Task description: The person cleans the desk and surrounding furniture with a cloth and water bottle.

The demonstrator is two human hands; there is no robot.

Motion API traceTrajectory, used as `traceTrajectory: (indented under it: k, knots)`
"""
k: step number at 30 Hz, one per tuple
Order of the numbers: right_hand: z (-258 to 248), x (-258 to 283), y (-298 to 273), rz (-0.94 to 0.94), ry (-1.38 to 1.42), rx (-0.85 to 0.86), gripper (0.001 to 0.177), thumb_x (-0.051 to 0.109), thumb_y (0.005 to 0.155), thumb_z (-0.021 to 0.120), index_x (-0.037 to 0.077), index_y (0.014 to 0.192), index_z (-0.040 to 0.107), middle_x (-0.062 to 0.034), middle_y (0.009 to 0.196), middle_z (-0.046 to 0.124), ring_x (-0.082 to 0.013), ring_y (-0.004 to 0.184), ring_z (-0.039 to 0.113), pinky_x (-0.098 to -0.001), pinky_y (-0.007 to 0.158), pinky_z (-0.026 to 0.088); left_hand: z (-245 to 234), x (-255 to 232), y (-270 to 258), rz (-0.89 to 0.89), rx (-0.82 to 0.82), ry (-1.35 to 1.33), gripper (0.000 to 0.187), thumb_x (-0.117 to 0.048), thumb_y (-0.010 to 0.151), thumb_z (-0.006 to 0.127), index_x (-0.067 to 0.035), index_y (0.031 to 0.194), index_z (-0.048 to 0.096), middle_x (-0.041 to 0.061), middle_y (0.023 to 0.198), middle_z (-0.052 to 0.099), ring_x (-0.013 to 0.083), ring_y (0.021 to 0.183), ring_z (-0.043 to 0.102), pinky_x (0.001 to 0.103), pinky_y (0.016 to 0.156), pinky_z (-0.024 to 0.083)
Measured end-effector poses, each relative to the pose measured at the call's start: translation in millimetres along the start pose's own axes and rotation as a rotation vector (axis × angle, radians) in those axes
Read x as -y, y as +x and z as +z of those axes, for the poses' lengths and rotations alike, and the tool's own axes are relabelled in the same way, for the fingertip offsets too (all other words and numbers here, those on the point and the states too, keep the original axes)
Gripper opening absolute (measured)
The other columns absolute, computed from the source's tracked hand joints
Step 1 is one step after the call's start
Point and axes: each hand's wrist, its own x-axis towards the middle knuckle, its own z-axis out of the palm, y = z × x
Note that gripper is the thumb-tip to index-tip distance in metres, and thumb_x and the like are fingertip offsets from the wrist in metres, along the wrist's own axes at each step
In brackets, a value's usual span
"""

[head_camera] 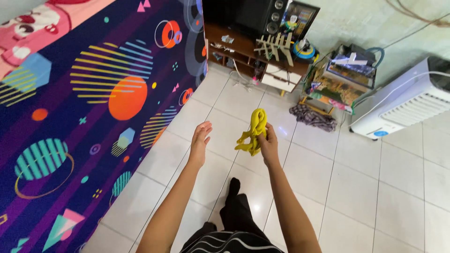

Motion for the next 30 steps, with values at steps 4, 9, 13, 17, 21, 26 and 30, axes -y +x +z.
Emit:
traceTrajectory:
  k: [4,9,13,17,21,26,30]
  knots:
    - [-4,-12,60,0.059,0.000,-0.032,0.038,0.010,0.102,0.052,0.008,0.140,0.053,-0.0046,0.110,0.067,-0.0120,0.095,0.064,-0.0295,0.083,0.055,17,0,58,0.016,-0.003,-0.036,0.050,-0.039,0.101,0.039,-0.013,0.142,0.050,0.007,0.150,0.052,0.0207,0.144,0.045,0.041,0.117,0.031]
    - [-15,-12,142,0.087,-0.040,-0.043,0.037,0.011,0.102,0.053,0.008,0.139,0.054,-0.0035,0.109,0.067,-0.0112,0.094,0.064,-0.0288,0.082,0.055,45,-1,136,0.004,-0.028,-0.051,0.049,-0.038,0.101,0.040,-0.012,0.141,0.051,0.006,0.151,0.052,0.0213,0.144,0.044,0.042,0.118,0.030]
    - [-28,-15,203,0.080,-0.071,-0.031,0.040,0.008,0.099,0.056,0.008,0.139,0.055,-0.0044,0.108,0.067,-0.0116,0.094,0.065,-0.0292,0.082,0.055,72,-3,188,-0.001,-0.044,-0.075,0.049,-0.039,0.102,0.039,-0.012,0.141,0.050,0.005,0.151,0.052,0.0210,0.144,0.044,0.042,0.118,0.030]
    - [-40,-23,255,0.069,-0.034,-0.001,0.037,0.009,0.102,0.054,0.008,0.138,0.054,-0.0039,0.111,0.067,-0.0115,0.095,0.065,-0.0288,0.083,0.055,95,-6,228,0.007,-0.050,-0.080,0.048,-0.039,0.103,0.039,-0.012,0.141,0.051,0.006,0.150,0.052,0.0215,0.143,0.045,0.042,0.117,0.031]
    - [-45,-27,296,0.107,0.004,-0.008,0.039,0.009,0.102,0.053,0.009,0.141,0.051,-0.0060,0.106,0.066,-0.0127,0.091,0.065,-0.0294,0.078,0.056,108,-5,266,-0.013,-0.057,-0.059,0.047,-0.038,0.103,0.038,-0.012,0.140,0.051,0.006,0.149,0.053,0.0215,0.142,0.046,0.042,0.117,0.032]
    - [-47,-40,347,0.092,-0.021,-0.048,0.040,0.009,0.101,0.056,0.009,0.140,0.049,-0.0078,0.103,0.067,-0.0131,0.088,0.066,-0.0289,0.075,0.055,111,-1,319,-0.017,-0.044,-0.050,0.047,-0.039,0.104,0.038,-0.012,0.141,0.051,0.006,0.149,0.053,0.0215,0.143,0.046,0.042,0.117,0.031]
    - [-40,-45,390,0.079,-0.027,-0.076,0.041,0.009,0.101,0.058,0.010,0.140,0.046,-0.0083,0.101,0.068,-0.0132,0.086,0.067,-0.0287,0.073,0.055,105,10,375,-0.023,-0.047,-0.078,0.047,-0.039,0.103,0.040,-0.012,0.140,0.052,0.007,0.149,0.054,0.0227,0.141,0.047,0.043,0.116,0.032]
